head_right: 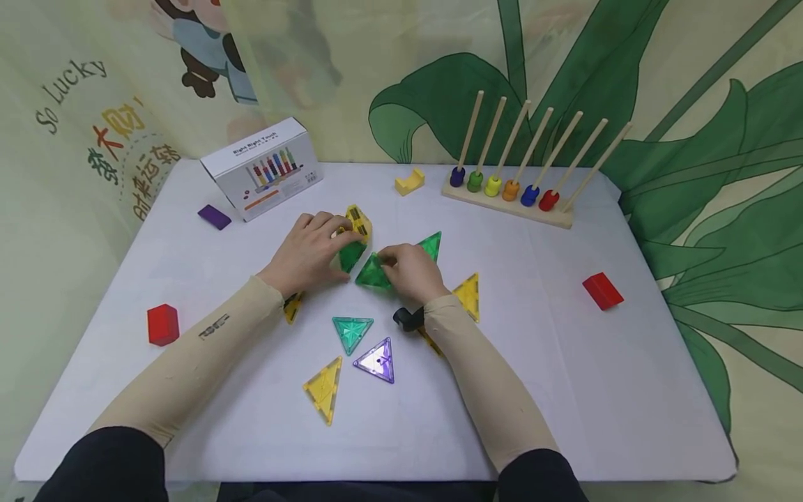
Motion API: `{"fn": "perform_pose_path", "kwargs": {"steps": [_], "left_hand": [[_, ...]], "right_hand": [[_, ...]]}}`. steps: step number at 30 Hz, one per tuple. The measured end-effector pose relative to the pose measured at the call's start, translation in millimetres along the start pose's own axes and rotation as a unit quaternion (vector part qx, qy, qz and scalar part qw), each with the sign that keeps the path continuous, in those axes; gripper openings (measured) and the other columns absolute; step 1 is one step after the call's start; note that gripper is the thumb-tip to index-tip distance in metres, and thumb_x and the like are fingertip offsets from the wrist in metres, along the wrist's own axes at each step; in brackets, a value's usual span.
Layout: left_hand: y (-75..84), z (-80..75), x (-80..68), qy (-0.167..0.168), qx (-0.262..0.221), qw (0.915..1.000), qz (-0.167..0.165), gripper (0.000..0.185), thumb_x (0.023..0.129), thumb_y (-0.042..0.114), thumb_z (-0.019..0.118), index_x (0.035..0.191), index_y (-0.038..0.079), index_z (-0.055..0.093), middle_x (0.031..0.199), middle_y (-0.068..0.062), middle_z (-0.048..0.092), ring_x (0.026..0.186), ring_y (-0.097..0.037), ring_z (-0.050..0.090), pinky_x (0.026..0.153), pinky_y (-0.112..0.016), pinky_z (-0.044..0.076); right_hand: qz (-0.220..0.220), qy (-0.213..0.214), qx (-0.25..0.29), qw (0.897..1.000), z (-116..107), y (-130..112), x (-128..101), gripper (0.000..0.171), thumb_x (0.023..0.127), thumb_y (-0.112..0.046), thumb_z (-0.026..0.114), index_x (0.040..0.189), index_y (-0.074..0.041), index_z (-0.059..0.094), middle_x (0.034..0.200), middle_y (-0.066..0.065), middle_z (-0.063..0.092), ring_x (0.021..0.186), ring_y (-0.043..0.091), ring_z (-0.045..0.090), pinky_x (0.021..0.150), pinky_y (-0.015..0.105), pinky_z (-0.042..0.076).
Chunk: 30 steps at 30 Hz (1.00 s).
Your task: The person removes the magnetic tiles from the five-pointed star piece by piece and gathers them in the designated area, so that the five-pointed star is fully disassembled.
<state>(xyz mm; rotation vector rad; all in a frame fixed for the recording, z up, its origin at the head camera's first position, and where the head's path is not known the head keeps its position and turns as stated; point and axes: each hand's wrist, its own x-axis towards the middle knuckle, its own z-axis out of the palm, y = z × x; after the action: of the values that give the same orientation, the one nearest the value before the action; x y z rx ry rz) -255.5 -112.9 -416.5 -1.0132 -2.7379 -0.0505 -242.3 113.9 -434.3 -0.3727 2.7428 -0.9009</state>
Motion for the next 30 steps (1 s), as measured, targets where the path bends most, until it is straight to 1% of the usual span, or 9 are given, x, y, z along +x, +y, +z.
{"fn": "perform_pose_path", "kwargs": {"steps": [3,7,10,14,19,22,26,28,30], "left_hand": [[-0.4,-1.6,-1.4,0.008,0.013,0.9999,0.008,0.070,0.074,0.044,0.093,0.135,0.023,0.065,0.136,-0.007,0.064,0.127,-0.030,0.056,0.103,-0.048,0.045],[1.1,-1.8,-1.1,0.002,0.030,0.9993,0.022,0.060,0.077,0.038,0.092,0.130,0.021,0.068,0.134,-0.006,0.065,0.125,-0.030,0.057,0.102,-0.047,0.046],[2.3,-1.4,-1.4,-0.004,0.031,0.9993,0.022,0.056,0.079,0.035,0.092,0.128,0.020,0.070,0.134,-0.006,0.066,0.124,-0.029,0.058,0.101,-0.046,0.046],[3.7,-2.3,-2.2,-0.003,0.028,0.9994,0.018,0.056,0.079,0.038,0.091,0.128,0.021,0.069,0.134,-0.006,0.065,0.124,-0.029,0.057,0.101,-0.046,0.046],[5.8,-6.2,-6.3,0.018,0.016,0.9995,0.019,0.061,0.078,0.045,0.090,0.130,0.021,0.068,0.134,-0.006,0.065,0.123,-0.029,0.057,0.099,-0.046,0.046],[9.6,-6.9,-11.3,0.044,-0.001,0.9984,0.037,0.061,0.077,0.050,0.090,0.126,0.021,0.069,0.128,-0.005,0.067,0.117,-0.028,0.059,0.094,-0.044,0.047],[16.6,-3.8,-16.5,0.078,-0.014,0.9946,0.066,0.061,0.073,0.059,0.088,0.117,0.020,0.072,0.118,-0.003,0.070,0.108,-0.025,0.060,0.086,-0.040,0.047],[20.4,-2.6,-17.5,0.083,-0.020,0.9940,0.068,0.062,0.072,0.061,0.089,0.114,0.018,0.073,0.114,-0.002,0.073,0.107,-0.025,0.062,0.083,-0.039,0.048],[23.8,-2.2,-18.3,0.076,-0.032,0.9947,0.062,0.060,0.072,0.059,0.089,0.111,0.017,0.072,0.110,-0.002,0.077,0.104,-0.025,0.064,0.081,-0.039,0.050]], "right_hand": [[-0.003,-0.002,0.006,1.000,1,-1,-1,0.031,0.101,-0.010,0.063,0.131,-0.010,0.072,0.121,0.010,0.075,0.114,0.027,0.069,0.099,0.045,0.056],[-0.005,0.001,0.011,1.000,2,0,-1,0.031,0.100,-0.009,0.063,0.130,-0.010,0.072,0.119,0.010,0.076,0.113,0.027,0.069,0.098,0.045,0.056],[-0.006,0.002,0.010,1.000,2,-1,-2,0.030,0.100,-0.009,0.063,0.129,-0.010,0.073,0.118,0.010,0.076,0.112,0.026,0.069,0.097,0.045,0.057],[-0.006,0.002,0.009,1.000,2,-1,-2,0.030,0.100,-0.010,0.064,0.128,-0.011,0.073,0.117,0.010,0.077,0.109,0.026,0.070,0.096,0.044,0.057],[-0.005,0.003,0.011,1.000,2,-2,-2,0.029,0.101,-0.012,0.064,0.128,-0.011,0.073,0.116,0.009,0.077,0.109,0.026,0.070,0.097,0.044,0.057],[-0.014,0.004,0.015,1.000,3,-2,-4,0.029,0.100,-0.012,0.065,0.127,-0.010,0.074,0.114,0.009,0.077,0.108,0.026,0.070,0.097,0.045,0.056],[-0.032,0.009,0.026,0.999,4,-3,-5,0.027,0.098,-0.012,0.065,0.123,-0.008,0.076,0.108,0.010,0.078,0.098,0.024,0.069,0.087,0.039,0.056],[-0.038,0.012,0.032,0.999,4,-4,-5,0.027,0.097,-0.011,0.066,0.121,-0.007,0.076,0.104,0.010,0.078,0.092,0.023,0.067,0.079,0.033,0.054],[-0.040,0.011,0.038,0.998,6,-6,-5,0.027,0.095,-0.010,0.066,0.119,-0.006,0.077,0.100,0.009,0.078,0.087,0.021,0.064,0.073,0.029,0.050]]}}
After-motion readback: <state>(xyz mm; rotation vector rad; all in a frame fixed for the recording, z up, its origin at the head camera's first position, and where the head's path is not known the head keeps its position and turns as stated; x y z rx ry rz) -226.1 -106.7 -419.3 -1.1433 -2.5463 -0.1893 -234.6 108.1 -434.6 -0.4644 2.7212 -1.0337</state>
